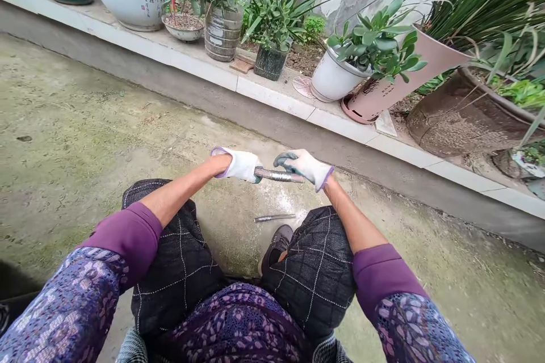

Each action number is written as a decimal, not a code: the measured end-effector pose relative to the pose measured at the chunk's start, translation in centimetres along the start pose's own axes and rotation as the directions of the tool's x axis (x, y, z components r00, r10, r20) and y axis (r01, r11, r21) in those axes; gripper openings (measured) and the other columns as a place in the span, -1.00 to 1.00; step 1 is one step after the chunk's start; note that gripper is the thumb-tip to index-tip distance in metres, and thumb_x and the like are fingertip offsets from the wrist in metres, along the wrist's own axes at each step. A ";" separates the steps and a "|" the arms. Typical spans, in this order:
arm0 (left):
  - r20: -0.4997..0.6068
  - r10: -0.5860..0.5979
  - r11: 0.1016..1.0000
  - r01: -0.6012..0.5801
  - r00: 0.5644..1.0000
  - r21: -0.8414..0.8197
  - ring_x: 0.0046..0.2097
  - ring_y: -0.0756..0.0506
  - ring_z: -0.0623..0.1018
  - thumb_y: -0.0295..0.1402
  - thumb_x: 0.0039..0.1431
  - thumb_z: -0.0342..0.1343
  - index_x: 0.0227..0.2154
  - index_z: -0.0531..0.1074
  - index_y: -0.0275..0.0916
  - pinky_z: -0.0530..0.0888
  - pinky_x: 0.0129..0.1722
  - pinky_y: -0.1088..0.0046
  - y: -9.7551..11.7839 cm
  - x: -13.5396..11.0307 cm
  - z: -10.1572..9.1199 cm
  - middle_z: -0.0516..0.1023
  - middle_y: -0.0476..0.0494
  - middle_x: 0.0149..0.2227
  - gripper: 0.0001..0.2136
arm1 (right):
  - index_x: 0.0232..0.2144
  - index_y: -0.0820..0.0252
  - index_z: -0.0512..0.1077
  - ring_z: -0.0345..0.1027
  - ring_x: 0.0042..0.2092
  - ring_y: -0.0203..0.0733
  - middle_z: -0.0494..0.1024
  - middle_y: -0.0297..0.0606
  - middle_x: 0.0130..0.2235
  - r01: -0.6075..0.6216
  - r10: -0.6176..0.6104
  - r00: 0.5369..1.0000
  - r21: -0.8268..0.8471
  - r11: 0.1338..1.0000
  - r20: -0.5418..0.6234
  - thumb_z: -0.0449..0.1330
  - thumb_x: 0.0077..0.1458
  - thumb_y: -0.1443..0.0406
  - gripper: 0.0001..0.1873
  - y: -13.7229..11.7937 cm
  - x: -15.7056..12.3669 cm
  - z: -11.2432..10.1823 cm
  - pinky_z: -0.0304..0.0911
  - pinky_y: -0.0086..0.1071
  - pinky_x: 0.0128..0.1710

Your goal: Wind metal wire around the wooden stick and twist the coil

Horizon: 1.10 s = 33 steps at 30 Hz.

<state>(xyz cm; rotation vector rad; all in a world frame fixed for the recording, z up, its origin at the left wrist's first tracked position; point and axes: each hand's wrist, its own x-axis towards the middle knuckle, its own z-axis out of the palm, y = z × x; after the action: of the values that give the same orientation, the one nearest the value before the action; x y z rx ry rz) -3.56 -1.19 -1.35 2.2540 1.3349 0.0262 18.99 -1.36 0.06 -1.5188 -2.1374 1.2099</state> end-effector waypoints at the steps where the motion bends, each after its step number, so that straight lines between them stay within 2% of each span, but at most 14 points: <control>1: -0.016 -0.005 1.000 0.004 1.000 -0.024 -0.05 -0.19 0.54 -0.22 0.25 0.17 0.00 0.48 -0.27 0.54 -0.10 0.21 -0.3 -0.3 -0.6 0.50 -0.19 0.02 -0.67 | -0.29 0.29 0.54 0.30 -0.47 -0.33 0.54 -0.29 -0.42 -0.015 0.016 1.000 0.122 0.992 -0.009 0.11 0.00 0.30 -0.74 -0.1 -0.2 -0.4 0.23 -0.49 -0.49; 3: 0.001 -0.006 0.999 0.006 1.000 -0.050 -0.02 -0.18 0.53 -0.23 0.25 0.17 0.07 0.44 -0.25 0.54 -0.12 0.23 -0.6 -0.7 -1.8 0.46 -0.22 0.08 -0.63 | -0.29 0.32 0.50 0.22 -0.57 -0.33 0.41 -0.36 -0.56 -0.049 0.053 0.999 0.280 0.959 -0.007 0.14 -0.02 0.24 -0.71 -0.5 -0.7 -0.8 0.18 -0.47 -0.62; 4: 0.001 -0.004 0.998 0.004 1.000 -0.060 -0.08 -0.16 0.55 -0.23 0.24 0.18 0.04 0.47 -0.25 0.55 -0.18 0.29 -0.6 -0.9 -2.3 0.50 -0.22 0.04 -0.64 | -0.29 0.32 0.49 0.19 -0.60 -0.33 0.35 -0.40 -0.61 -0.055 0.062 0.998 0.316 0.947 -0.011 0.13 -0.03 0.22 -0.70 -0.8 -1.0 -0.8 0.16 -0.47 -0.66; 7: -0.018 -0.005 0.995 0.003 1.000 -0.103 -0.38 -0.06 0.55 -0.17 0.24 0.11 -0.09 0.55 -0.23 0.45 -0.48 0.48 -0.3 -0.9 -3.4 0.61 -0.19 -0.21 -0.70 | -0.28 0.30 0.47 0.14 -0.63 -0.35 0.26 -0.47 -0.65 -0.024 0.044 0.998 0.341 0.940 -0.050 0.11 -0.01 0.23 -0.71 -1.7 -1.7 -0.4 0.13 -0.48 -0.70; 9: -0.047 -0.050 0.985 0.042 0.998 -0.167 -0.53 0.00 0.47 -0.14 0.25 0.04 -0.13 0.55 -0.23 0.37 -0.58 0.51 -0.3 -0.5 -3.9 0.61 -0.17 -0.34 -0.68 | -0.26 0.28 0.46 0.11 -0.64 -0.36 0.23 -0.48 -0.65 -0.021 0.040 0.998 0.328 0.945 -0.053 0.08 -0.01 0.27 -0.71 -2.1 -2.3 -0.2 0.11 -0.50 -0.71; 11: -0.087 -0.133 0.982 0.119 0.987 -0.149 -0.55 0.02 0.43 -0.17 0.24 0.02 -0.13 0.52 -0.25 0.37 -0.55 0.53 -0.5 0.2 -4.1 0.59 -0.15 -0.40 -0.69 | -0.26 0.28 0.47 0.09 -0.64 -0.38 0.20 -0.49 -0.64 -0.055 0.064 0.998 0.281 0.958 -0.021 0.06 -0.02 0.31 -0.71 -2.4 -2.9 0.0 0.09 -0.51 -0.71; 13: -0.130 -0.193 0.981 0.196 0.972 0.005 -0.49 -0.01 0.47 -0.25 0.23 0.01 -0.14 0.52 -0.29 0.42 -0.44 0.50 -0.8 1.0 -3.9 0.59 -0.17 -0.40 -0.71 | -0.25 0.27 0.50 0.07 -0.63 -0.40 0.20 -0.49 -0.63 -0.077 0.075 0.997 0.206 0.975 0.018 0.06 -0.03 0.33 -0.70 -2.4 -3.2 0.2 0.06 -0.53 -0.71; 17: -0.129 -0.231 0.936 0.257 0.964 0.240 -0.28 -0.18 0.58 -0.41 0.20 0.03 -0.16 0.57 -0.36 0.48 -0.21 0.29 -0.7 2.2 -1.9 0.61 -0.36 -0.28 -0.74 | -0.25 0.23 0.54 0.09 -0.60 -0.40 0.26 -0.44 -0.59 -0.045 0.045 0.999 -0.007 0.999 0.031 0.05 0.02 0.32 -0.70 -1.9 -2.8 0.7 0.02 -0.53 -0.67; 19: -0.046 -0.207 0.916 0.211 0.977 0.342 -0.20 -0.26 0.61 -0.48 0.13 0.09 -0.20 0.59 -0.38 0.49 -0.14 0.23 0.1 2.2 -0.4 0.62 -0.44 -0.26 -0.76 | -0.28 0.22 0.56 0.12 -0.56 -0.39 0.34 -0.41 -0.56 -0.012 0.012 1.000 -0.150 0.989 -0.007 0.05 0.05 0.32 -0.71 -1.5 -2.1 0.8 0.04 -0.52 -0.60; 22: 0.146 -0.081 0.874 0.000 0.986 0.486 -0.15 -0.33 0.62 -0.55 0.08 0.10 -0.25 0.61 -0.38 0.49 -0.13 0.19 1.7 1.4 1.4 0.62 -0.47 -0.28 -0.78 | -0.34 0.21 0.57 0.16 -0.49 -0.37 0.43 -0.37 -0.50 0.020 -0.034 0.999 -0.282 0.959 -0.042 0.07 0.06 0.33 -0.74 -0.5 -0.9 0.6 0.07 -0.50 -0.50; 25: 0.240 0.059 0.861 -0.171 0.969 0.478 -0.21 -0.28 0.62 -0.52 0.12 0.05 -0.21 0.60 -0.28 0.48 -0.18 0.23 2.9 0.2 1.3 0.63 -0.38 -0.29 -0.74 | -0.37 0.21 0.57 0.17 -0.48 -0.37 0.45 -0.36 -0.49 0.005 -0.028 0.997 -0.289 0.957 -0.075 0.08 0.05 0.35 -0.76 0.5 -0.1 0.0 0.08 -0.49 -0.47; 28: 0.157 0.109 0.924 -0.158 0.981 0.347 -0.31 -0.17 0.59 -0.34 0.17 0.05 -0.14 0.58 -0.16 0.45 -0.28 0.36 3.0 -0.2 -0.2 0.63 -0.20 -0.35 -0.73 | -0.36 0.24 0.55 0.16 -0.53 -0.38 0.40 -0.38 -0.54 -0.052 0.035 0.991 -0.136 0.989 -0.128 0.08 0.00 0.37 -0.77 0.9 0.2 -0.8 0.09 -0.49 -0.52; 31: -0.041 0.103 0.990 -0.099 0.994 0.099 -0.37 -0.08 0.54 -0.23 0.14 0.06 -0.17 0.59 -0.18 0.40 -0.36 0.47 2.2 0.2 -1.7 0.60 -0.07 -0.39 -0.70 | -0.33 0.28 0.52 0.11 -0.60 -0.38 0.29 -0.42 -0.62 -0.118 0.134 0.979 0.105 0.987 -0.154 0.09 -0.02 0.36 -0.77 0.4 -0.2 -1.1 0.06 -0.50 -0.64; 33: -0.173 0.091 0.994 -0.100 0.981 -0.040 -0.36 -0.05 0.51 -0.23 0.14 0.05 -0.17 0.59 -0.24 0.38 -0.37 0.51 1.6 0.7 -2.1 0.59 -0.05 -0.38 -0.68 | -0.32 0.28 0.50 0.08 -0.62 -0.39 0.24 -0.45 -0.63 -0.119 0.151 0.976 0.197 0.973 -0.156 0.08 -0.02 0.36 -0.77 -0.3 -0.7 -0.9 0.04 -0.51 -0.68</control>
<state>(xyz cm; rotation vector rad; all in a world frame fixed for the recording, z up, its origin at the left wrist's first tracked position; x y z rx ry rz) -2.49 -0.33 0.97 2.3161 1.2951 0.2881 19.68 -1.53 1.01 -1.6422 -1.7845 1.2357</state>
